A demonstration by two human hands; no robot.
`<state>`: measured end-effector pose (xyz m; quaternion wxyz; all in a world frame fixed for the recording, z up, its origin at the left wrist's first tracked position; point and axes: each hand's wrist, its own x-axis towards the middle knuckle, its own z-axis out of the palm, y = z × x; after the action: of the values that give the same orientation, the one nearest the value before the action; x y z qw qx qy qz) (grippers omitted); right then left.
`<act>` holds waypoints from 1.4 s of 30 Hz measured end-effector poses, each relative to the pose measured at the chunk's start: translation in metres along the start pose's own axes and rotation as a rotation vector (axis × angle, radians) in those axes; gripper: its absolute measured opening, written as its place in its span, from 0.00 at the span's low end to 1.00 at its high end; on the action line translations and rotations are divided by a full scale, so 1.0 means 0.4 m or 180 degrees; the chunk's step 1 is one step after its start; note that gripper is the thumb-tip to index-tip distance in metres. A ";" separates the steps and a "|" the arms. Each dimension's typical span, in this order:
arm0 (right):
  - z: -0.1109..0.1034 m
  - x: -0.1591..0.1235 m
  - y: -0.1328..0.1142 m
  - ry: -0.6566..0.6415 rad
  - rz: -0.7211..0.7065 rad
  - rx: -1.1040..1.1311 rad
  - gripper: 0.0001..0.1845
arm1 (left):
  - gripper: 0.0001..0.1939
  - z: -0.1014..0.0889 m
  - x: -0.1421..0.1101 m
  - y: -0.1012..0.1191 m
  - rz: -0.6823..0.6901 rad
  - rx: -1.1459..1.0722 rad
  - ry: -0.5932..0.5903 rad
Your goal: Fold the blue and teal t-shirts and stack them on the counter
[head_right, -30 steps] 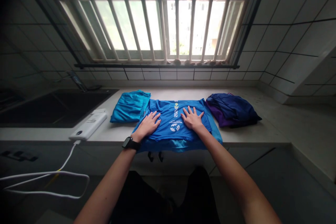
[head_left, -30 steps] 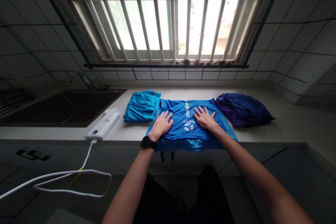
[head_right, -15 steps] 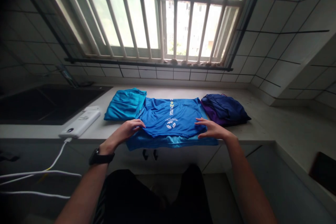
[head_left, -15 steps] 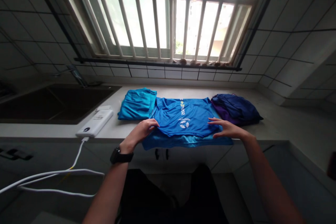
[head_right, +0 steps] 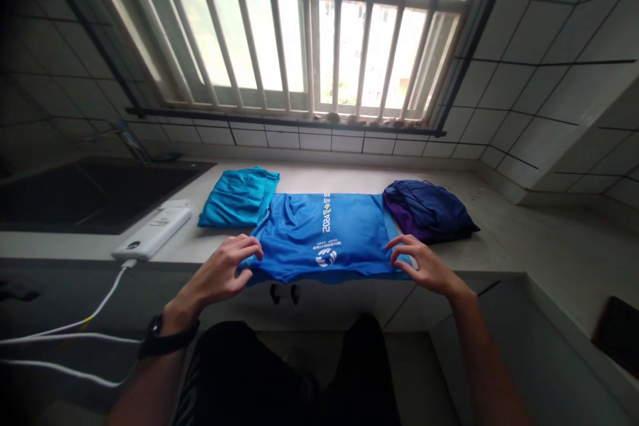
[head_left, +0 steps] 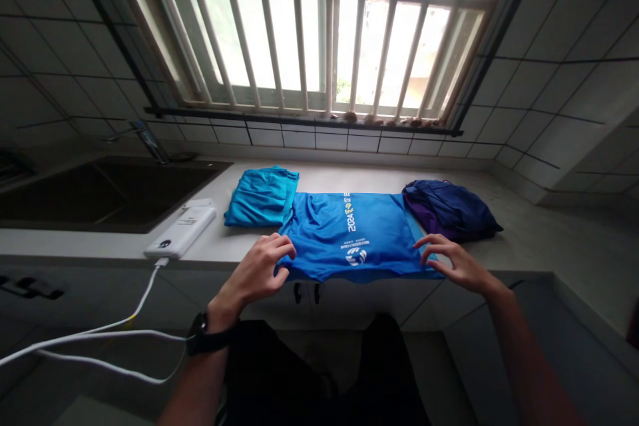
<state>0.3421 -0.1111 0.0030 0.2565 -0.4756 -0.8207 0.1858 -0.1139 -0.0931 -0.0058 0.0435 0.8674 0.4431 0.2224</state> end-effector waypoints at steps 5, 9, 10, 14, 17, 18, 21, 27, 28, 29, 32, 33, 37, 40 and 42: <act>0.034 0.073 0.034 0.0276 0.0189 -0.0219 0.21 | 0.28 0.071 0.016 -0.006 -0.0104 0.0013 -0.0383; 0.099 0.163 0.067 0.0117 0.0375 -0.0832 0.30 | 0.45 0.138 0.020 -0.027 -0.0061 0.0335 -0.0487; 0.113 0.177 0.073 0.0000 0.0480 -0.1015 0.31 | 0.45 0.147 0.016 -0.035 -0.0024 0.0417 -0.0467; 0.154 0.182 0.082 -0.0249 0.0764 -0.1581 0.29 | 0.40 0.152 -0.010 -0.065 -0.0044 0.0517 -0.0482; 0.173 0.147 0.064 -0.0141 0.0818 -0.1764 0.29 | 0.35 0.142 -0.032 -0.077 -0.0463 0.0479 -0.0265; 0.178 0.131 0.052 -0.0098 0.0874 -0.1811 0.29 | 0.34 0.141 -0.038 -0.079 -0.0674 0.0461 -0.0159; 0.189 0.085 0.008 0.0015 0.1070 -0.1958 0.28 | 0.29 0.148 -0.043 -0.071 -0.1252 0.0454 0.0117; 0.138 0.080 -0.063 -0.0150 0.1199 -0.2141 0.25 | 0.23 0.179 0.022 -0.043 -0.1055 0.0129 0.0195; 0.126 0.100 -0.068 -0.0153 0.1172 -0.2092 0.25 | 0.22 0.181 0.042 -0.043 -0.1027 0.0049 0.0160; 0.116 0.127 -0.071 -0.0125 0.1110 -0.2006 0.23 | 0.22 0.183 0.064 -0.046 -0.1012 -0.0003 0.0125; 0.110 0.236 -0.071 -0.0049 0.0887 -0.1665 0.21 | 0.20 0.181 0.142 -0.058 -0.0963 -0.0037 0.0015; 0.114 0.276 -0.069 -0.0084 0.0909 -0.1593 0.24 | 0.21 0.178 0.170 -0.063 -0.0953 -0.0025 -0.0039; 0.142 0.399 -0.056 -0.0402 0.1306 -0.1641 0.28 | 0.25 0.159 0.281 -0.074 -0.0973 0.0140 -0.0175; 0.159 0.421 -0.048 -0.0415 0.1528 -0.1840 0.24 | 0.26 0.136 0.356 -0.078 -0.0941 0.0290 -0.0120; 0.169 0.406 -0.048 -0.0326 0.1645 -0.1892 0.24 | 0.26 0.120 0.408 -0.079 -0.0879 0.0349 -0.0084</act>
<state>0.2210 0.0176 -0.0007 0.0112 -0.7101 -0.7037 0.0221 -0.0341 0.0603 -0.0007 0.0321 0.8021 0.5690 0.1783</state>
